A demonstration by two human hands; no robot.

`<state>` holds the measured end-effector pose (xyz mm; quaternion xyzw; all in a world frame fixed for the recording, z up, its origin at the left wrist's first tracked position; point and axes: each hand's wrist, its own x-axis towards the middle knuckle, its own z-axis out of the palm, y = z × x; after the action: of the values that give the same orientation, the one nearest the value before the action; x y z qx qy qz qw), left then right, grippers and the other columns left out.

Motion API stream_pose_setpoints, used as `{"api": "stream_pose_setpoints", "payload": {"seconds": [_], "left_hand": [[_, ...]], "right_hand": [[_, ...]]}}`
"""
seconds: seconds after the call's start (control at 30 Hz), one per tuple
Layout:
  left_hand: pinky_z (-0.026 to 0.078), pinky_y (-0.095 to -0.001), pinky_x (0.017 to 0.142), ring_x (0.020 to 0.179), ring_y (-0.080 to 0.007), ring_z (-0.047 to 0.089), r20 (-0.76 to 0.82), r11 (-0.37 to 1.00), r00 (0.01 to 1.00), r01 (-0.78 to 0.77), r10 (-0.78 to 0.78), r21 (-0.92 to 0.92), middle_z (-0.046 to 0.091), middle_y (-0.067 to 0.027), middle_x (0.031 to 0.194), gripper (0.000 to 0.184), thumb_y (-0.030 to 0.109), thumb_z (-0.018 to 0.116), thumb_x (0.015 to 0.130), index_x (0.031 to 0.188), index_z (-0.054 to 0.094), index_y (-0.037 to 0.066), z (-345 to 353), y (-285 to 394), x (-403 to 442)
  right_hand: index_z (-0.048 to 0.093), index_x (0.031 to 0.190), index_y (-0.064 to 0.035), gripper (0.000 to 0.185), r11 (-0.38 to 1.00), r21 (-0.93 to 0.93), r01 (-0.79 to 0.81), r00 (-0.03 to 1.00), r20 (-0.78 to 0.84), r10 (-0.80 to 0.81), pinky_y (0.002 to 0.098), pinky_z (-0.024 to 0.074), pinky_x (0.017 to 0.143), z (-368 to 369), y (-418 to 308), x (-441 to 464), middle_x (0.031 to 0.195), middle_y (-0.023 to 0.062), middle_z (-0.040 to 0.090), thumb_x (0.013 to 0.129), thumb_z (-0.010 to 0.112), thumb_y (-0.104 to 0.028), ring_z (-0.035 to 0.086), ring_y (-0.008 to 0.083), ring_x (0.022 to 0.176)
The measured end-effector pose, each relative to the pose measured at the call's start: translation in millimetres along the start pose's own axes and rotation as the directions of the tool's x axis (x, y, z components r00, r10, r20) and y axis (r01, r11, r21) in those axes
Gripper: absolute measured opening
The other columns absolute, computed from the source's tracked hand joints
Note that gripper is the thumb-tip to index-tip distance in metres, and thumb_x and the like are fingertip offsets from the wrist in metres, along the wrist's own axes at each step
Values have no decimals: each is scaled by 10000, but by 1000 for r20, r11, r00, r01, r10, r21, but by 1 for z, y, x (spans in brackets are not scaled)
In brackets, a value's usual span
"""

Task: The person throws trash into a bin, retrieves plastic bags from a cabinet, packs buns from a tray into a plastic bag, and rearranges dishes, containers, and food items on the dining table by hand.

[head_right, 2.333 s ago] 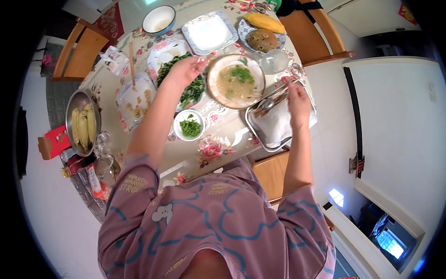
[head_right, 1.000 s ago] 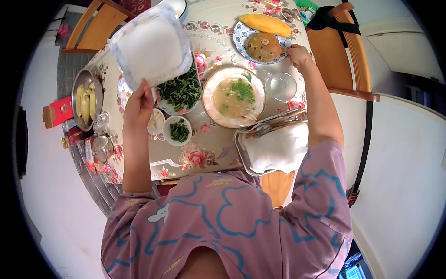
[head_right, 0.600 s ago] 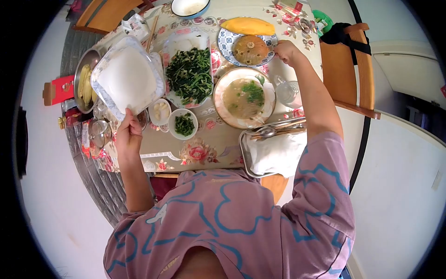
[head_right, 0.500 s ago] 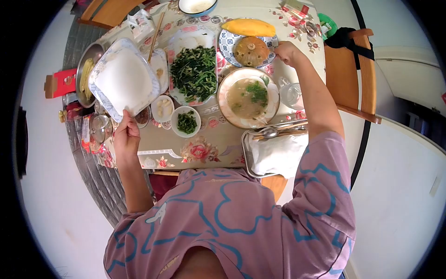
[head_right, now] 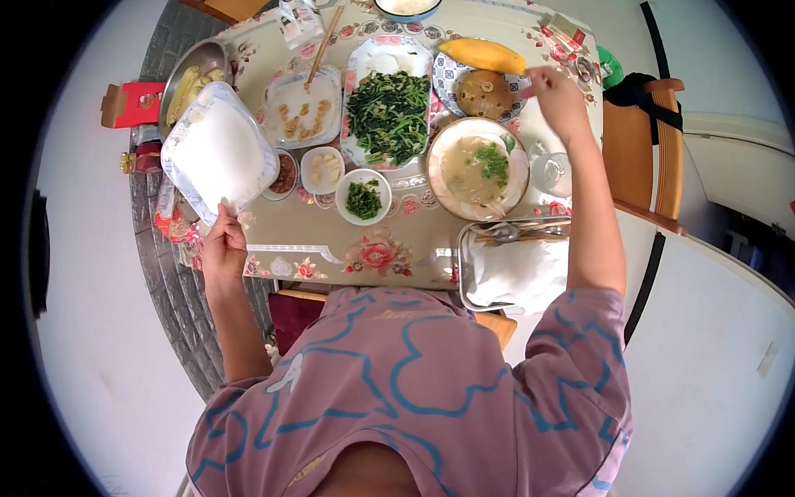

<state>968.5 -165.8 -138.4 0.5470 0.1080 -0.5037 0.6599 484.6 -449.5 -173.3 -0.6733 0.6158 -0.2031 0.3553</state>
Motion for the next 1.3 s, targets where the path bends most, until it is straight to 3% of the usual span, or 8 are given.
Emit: {"api": "stream_pose_setpoints", "payload": {"seconds": [0.07,0.4,0.53,0.67,0.83,1.1,1.23,1.3], "left_hand": [[499,-110,522,642,-44,564,15,999,1000,11,-12,40,610,-24,843,144,59,610,904,1033,588,1,-12,5,0],[506,-142,485,578,-60,589,76,865,931,299,-357,403,605,-11,700,123,143,646,894,877,603,29,-48,-31,-5],[507,-150,493,567,-63,588,139,754,873,312,-468,578,608,-7,688,140,166,659,887,871,613,34,-59,-34,-7],[482,-157,479,553,-72,575,120,630,864,254,-489,734,609,-20,686,192,206,670,881,872,610,24,-80,-31,1],[482,-180,527,601,-80,581,83,494,803,278,-590,824,614,-21,706,207,217,682,872,910,608,28,-104,-24,15],[479,-178,527,605,-86,581,58,403,783,253,-619,880,615,-22,724,203,213,686,869,925,605,36,-126,-25,25],[473,-164,517,599,-72,575,99,490,768,298,-633,819,612,-19,723,192,210,672,882,928,604,36,-149,-13,33],[471,-160,513,597,-67,571,76,505,783,320,-617,801,610,-16,725,188,211,668,885,924,602,40,-164,-3,39]], "right_hand": [[663,1095,-63,244,950,312,-20,990,139,-25,266,469,817,17,-26,-55,885,43,713,943,501,-165,614,95,832],[573,1220,20,466,610,622,-490,866,428,259,255,443,899,195,-130,-248,1056,61,673,991,469,-372,559,102,982],[491,1303,29,491,554,740,-381,921,355,159,248,446,893,243,-121,-279,1141,65,627,989,484,-348,549,107,1004],[482,1298,23,498,648,573,-502,855,442,271,247,435,911,243,-154,-299,1133,77,608,964,538,-343,556,127,1020],[538,1225,-6,409,472,736,-486,868,340,362,239,445,845,302,-145,-331,1035,63,645,929,594,-282,572,112,968],[571,1217,-47,377,523,660,-539,839,369,399,244,441,851,327,-127,-365,1066,59,667,938,563,-301,603,102,928],[551,1196,-29,358,210,759,-617,729,451,514,196,433,518,290,-117,-375,959,42,671,973,505,-305,522,56,614],[595,1003,-83,370,163,789,-592,610,307,730,202,247,372,274,-96,-378,826,-2,649,983,420,-408,291,33,445]]}}
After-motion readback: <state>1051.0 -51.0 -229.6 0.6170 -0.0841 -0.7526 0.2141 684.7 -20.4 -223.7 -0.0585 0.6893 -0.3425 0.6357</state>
